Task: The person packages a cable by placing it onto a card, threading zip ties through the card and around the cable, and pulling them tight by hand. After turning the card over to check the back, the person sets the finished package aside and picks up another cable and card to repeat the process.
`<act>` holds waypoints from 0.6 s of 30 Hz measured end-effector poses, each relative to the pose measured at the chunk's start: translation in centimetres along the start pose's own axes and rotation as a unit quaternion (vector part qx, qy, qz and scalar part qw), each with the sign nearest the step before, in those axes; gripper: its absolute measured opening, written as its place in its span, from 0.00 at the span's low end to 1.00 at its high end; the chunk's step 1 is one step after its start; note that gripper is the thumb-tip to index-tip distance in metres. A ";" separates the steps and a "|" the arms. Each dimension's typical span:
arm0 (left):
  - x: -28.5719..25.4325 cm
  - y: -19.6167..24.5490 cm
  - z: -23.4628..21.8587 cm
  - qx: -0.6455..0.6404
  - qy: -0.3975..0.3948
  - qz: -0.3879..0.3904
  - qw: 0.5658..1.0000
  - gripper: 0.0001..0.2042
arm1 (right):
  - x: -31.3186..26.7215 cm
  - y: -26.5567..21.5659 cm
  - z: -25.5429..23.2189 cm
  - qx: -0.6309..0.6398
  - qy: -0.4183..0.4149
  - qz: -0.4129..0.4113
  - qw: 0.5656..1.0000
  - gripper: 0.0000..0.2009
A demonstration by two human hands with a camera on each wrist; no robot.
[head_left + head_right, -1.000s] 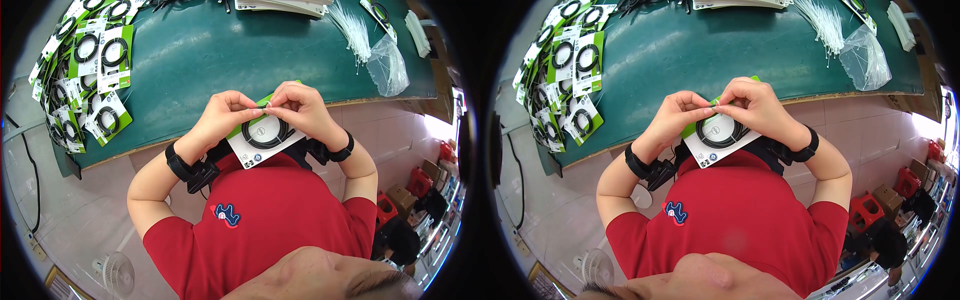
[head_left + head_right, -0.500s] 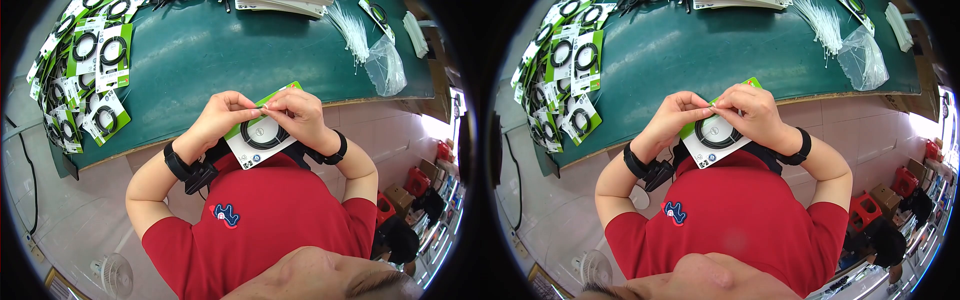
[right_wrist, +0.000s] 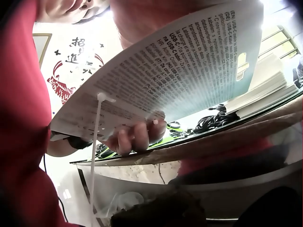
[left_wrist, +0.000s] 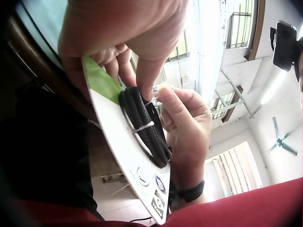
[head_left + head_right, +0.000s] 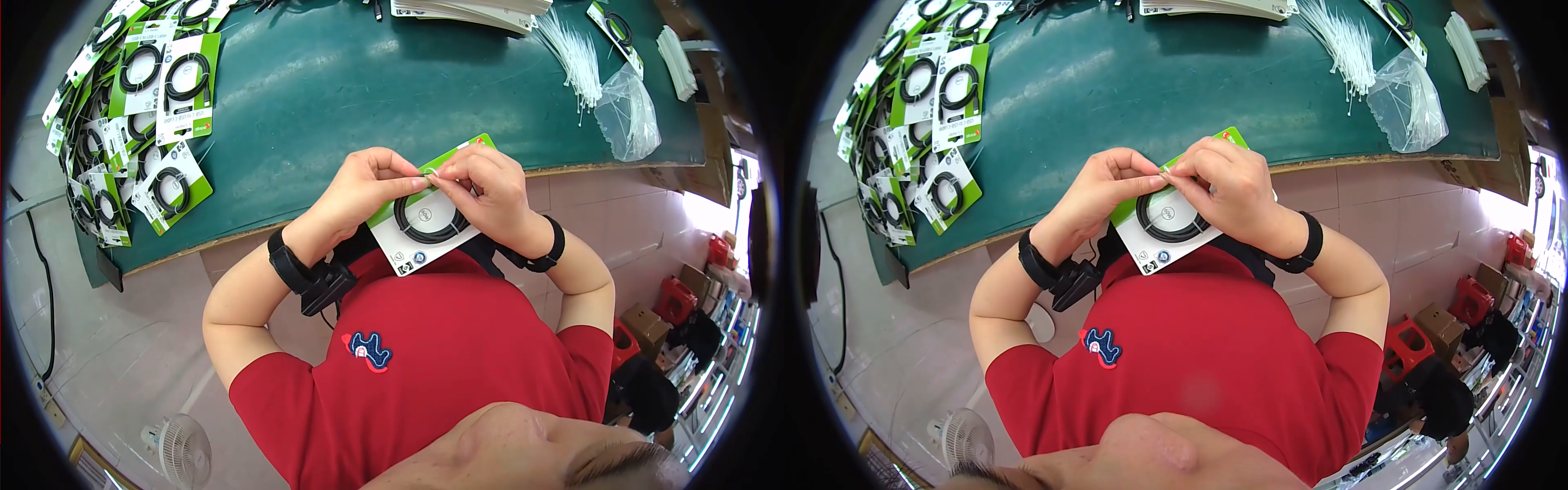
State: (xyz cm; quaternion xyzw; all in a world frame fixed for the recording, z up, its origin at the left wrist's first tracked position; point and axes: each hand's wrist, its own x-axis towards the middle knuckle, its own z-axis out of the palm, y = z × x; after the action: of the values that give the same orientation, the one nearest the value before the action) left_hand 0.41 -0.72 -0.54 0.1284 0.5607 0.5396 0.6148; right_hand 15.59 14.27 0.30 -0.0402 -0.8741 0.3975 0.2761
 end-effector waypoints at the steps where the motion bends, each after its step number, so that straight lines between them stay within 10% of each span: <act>1: 0.1 0.0 -0.1 0.003 -0.001 -0.002 1.000 0.08 | 0.0 0.1 0.1 -0.005 0.003 -0.014 1.000 0.08; 10: 0.1 0.2 -0.1 0.001 -0.006 -0.009 1.000 0.09 | -0.1 0.4 0.3 -0.014 0.006 -0.043 0.999 0.08; 18: 0.2 0.3 -0.1 0.002 0.000 -0.021 1.000 0.08 | 0.9 -1.6 -3.3 0.013 -0.192 0.125 0.973 0.05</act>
State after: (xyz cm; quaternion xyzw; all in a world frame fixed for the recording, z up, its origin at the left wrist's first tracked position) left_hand 0.10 -0.54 -0.44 0.1176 0.5640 0.5257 0.6259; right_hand 16.78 15.62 3.57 -0.0686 -0.8935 0.4408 0.0517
